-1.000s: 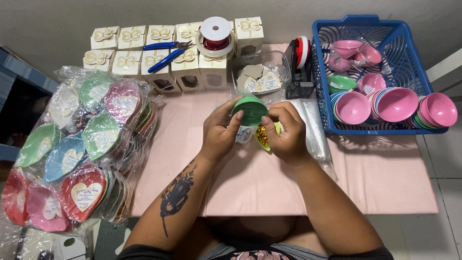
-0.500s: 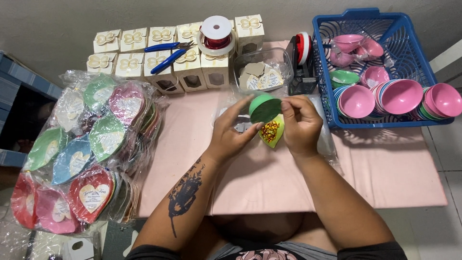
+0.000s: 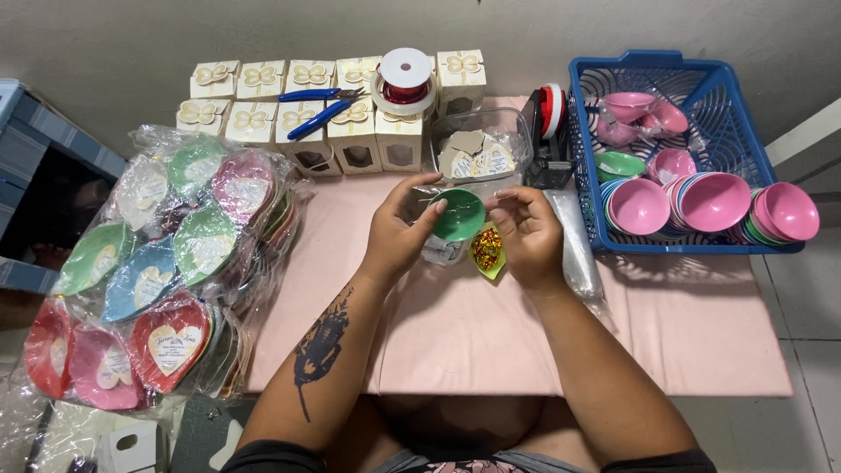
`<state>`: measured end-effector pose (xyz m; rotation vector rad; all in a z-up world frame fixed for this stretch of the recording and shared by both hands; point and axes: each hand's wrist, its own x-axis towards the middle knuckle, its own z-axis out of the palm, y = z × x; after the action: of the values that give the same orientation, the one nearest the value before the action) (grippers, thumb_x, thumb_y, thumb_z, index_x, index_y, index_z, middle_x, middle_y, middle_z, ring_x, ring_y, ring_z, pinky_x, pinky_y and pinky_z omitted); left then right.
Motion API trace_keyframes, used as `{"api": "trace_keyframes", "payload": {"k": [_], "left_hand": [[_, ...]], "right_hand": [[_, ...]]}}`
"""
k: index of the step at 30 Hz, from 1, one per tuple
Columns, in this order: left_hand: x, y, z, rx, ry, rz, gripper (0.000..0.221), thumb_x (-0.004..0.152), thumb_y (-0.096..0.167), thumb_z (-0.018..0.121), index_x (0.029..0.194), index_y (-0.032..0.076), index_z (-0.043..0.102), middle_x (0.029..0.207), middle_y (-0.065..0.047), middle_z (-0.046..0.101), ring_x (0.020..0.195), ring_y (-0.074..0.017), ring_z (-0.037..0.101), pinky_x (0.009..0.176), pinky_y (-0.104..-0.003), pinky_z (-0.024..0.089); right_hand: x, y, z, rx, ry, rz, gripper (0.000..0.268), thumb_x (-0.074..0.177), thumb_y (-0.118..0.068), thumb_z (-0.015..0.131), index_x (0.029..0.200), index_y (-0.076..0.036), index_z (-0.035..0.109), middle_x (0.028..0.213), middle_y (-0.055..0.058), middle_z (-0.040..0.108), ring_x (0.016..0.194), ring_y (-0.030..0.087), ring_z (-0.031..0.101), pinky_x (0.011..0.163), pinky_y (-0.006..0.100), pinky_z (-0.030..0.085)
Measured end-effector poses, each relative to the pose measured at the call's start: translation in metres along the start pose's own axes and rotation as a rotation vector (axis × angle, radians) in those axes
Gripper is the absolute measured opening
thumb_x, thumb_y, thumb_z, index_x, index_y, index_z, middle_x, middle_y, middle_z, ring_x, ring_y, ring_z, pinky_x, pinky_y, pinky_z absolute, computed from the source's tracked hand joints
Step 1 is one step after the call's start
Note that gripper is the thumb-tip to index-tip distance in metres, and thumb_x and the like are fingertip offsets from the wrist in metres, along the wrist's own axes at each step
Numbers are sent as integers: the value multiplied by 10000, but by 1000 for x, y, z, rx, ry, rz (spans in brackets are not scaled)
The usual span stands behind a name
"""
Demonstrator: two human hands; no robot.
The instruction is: The person places a paper favor and a small packet into a green plastic bowl, then seals it with a plastic bag and uses a twist tie to secure the top.
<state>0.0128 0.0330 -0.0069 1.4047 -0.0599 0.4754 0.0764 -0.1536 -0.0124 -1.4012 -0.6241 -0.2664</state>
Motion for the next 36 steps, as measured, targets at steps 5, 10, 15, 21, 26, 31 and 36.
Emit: {"api": "trace_keyframes", "payload": {"k": [5,10,15,21,26,31,36], "left_hand": [[3,-10,0,-73,0,22,476,965,81,785,1415,61,633,1269,-217,741,1132,-300,738,941,-408,630],[3,-16,-3,-53,-13,10,510,933,88,834,1401,37,640,1295,-203,717,1194,-268,675,1014,-448,576],[0,1,-4,59,7,-2,439,947,140,818,1365,104,690,1223,-135,752,1189,-205,683,1045,-395,571],[-2,-2,-12,164,286,146,266,1027,211,706,1269,99,704,1181,-131,749,1121,-252,712,1018,-438,567],[14,-13,-32,324,533,214,245,1070,260,634,1226,75,679,1124,-146,739,1085,-268,718,979,-459,570],[18,-19,-31,378,459,-48,281,1020,355,682,1207,146,703,1074,-143,774,1090,-325,744,981,-499,571],[15,-8,-25,435,430,-74,268,1021,342,673,1226,171,698,1095,-135,782,1110,-347,743,986,-501,573]], "right_hand": [[0,9,-5,-17,-57,17,81,986,-1,749,1022,36,687,966,163,734,949,217,738,879,352,594],[0,-2,-3,80,-34,93,79,1054,-20,653,1012,38,623,971,197,775,923,206,757,884,357,602],[0,-20,9,168,-102,135,112,1065,-82,626,1017,13,593,1030,237,794,1038,252,771,955,378,580],[4,-26,7,19,-163,98,253,1082,-111,562,1288,35,551,1249,239,729,1244,294,674,1091,407,492],[4,-1,-2,-412,-338,-150,217,1058,-98,598,1231,-19,701,1177,162,729,1167,377,674,1046,481,482],[-2,-4,7,-828,-639,-294,235,995,-413,606,1130,-314,771,1342,-27,671,1310,289,550,1130,550,322],[-9,0,10,-933,-675,-266,295,1020,-501,564,1191,-374,768,1371,11,650,1382,322,489,1163,655,216]]}}
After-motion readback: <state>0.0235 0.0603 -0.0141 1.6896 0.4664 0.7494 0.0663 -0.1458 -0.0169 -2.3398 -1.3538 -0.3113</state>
